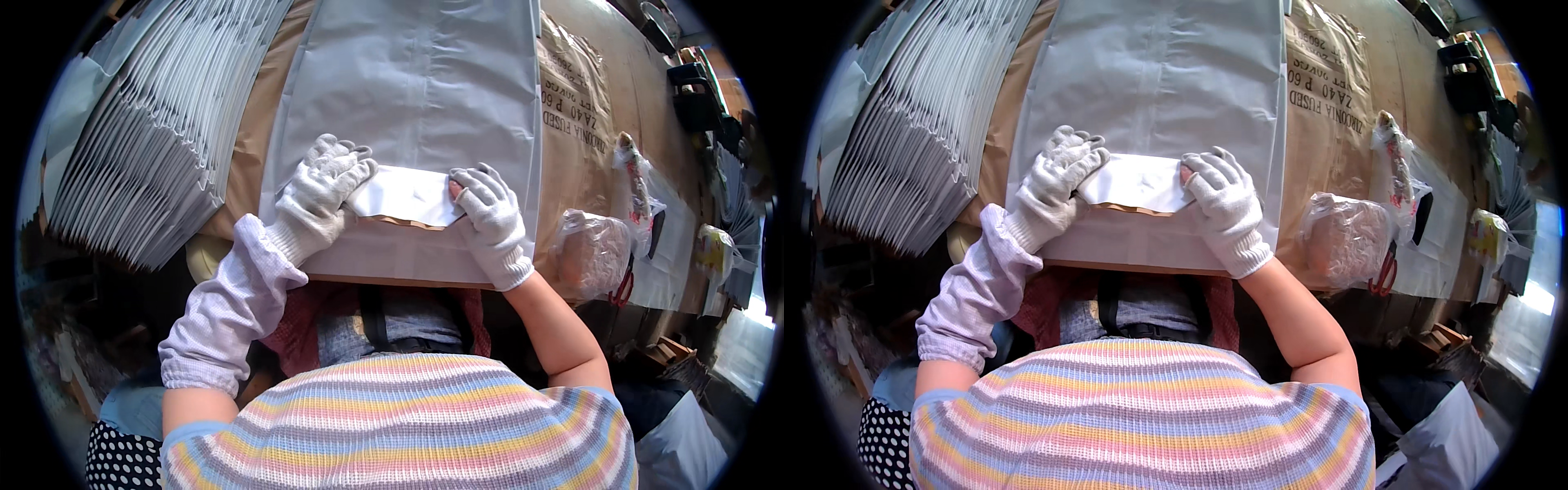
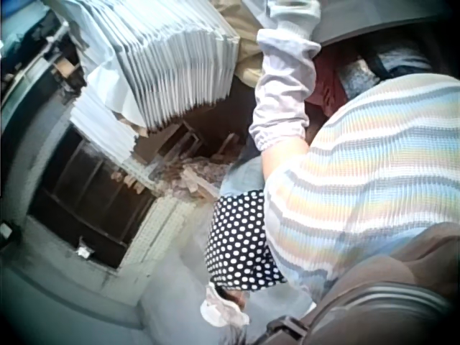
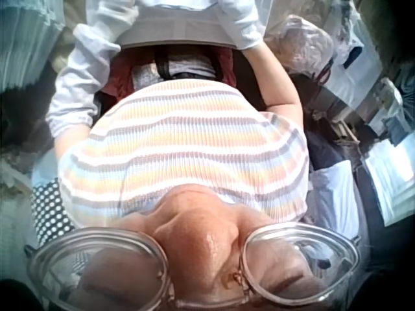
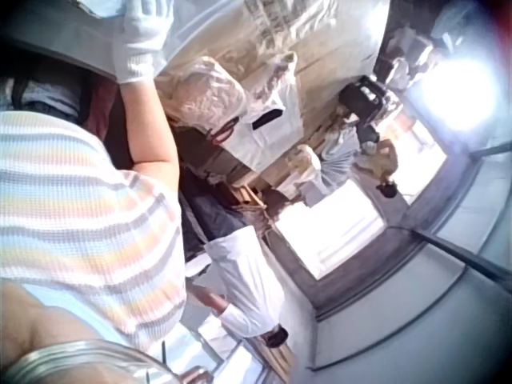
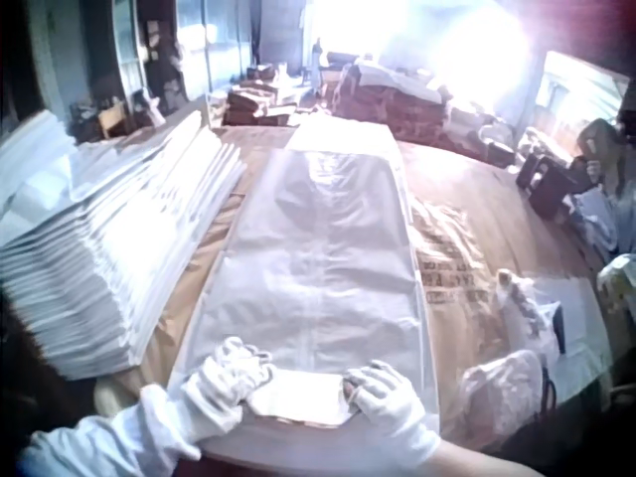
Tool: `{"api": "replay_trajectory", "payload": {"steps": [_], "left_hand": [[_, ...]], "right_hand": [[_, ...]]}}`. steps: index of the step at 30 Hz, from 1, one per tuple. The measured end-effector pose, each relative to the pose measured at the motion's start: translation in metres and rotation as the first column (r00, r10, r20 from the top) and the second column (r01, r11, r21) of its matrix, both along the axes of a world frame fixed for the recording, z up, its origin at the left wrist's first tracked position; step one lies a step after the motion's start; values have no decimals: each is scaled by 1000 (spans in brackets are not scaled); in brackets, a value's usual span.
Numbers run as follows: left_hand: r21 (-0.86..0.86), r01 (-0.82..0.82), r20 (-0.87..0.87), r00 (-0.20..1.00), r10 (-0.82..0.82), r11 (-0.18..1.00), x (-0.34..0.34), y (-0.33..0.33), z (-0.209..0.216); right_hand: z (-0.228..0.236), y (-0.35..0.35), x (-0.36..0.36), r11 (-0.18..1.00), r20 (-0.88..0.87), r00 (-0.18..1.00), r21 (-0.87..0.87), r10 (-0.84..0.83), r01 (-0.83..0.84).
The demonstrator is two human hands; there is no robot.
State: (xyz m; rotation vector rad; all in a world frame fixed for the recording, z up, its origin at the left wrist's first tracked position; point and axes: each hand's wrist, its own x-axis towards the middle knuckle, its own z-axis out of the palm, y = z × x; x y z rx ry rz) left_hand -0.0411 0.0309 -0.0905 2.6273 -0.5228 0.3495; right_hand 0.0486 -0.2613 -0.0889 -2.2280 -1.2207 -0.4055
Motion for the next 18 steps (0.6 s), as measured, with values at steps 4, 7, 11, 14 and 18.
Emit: {"api": "replay_trajectory", "payload": {"steps": [4, 7, 11, 14, 18], "left_hand": [[139, 93, 72, 992, -103, 986, 5, -12, -19], [185, 58, -222, 975, -16, 981, -1, -42, 17], [269, 92, -251, 968, -22, 959, -3, -49, 10], [329, 156, -260, 963, -69, 931, -4, -42, 5], [438, 31, -369, 918, 148, 898, -19, -35, 2]], "right_hand": [[-17, 1, -3, 997, 43, 997, -34, 66, -65], [-16, -6, -11, 992, 35, 996, -102, 78, -74], [1, -12, -20, 964, -160, 977, -199, 143, -174], [6, 25, -21, 948, -96, 980, -252, 175, -194], [11, 16, -17, 901, -248, 960, -375, 128, -217]]}}
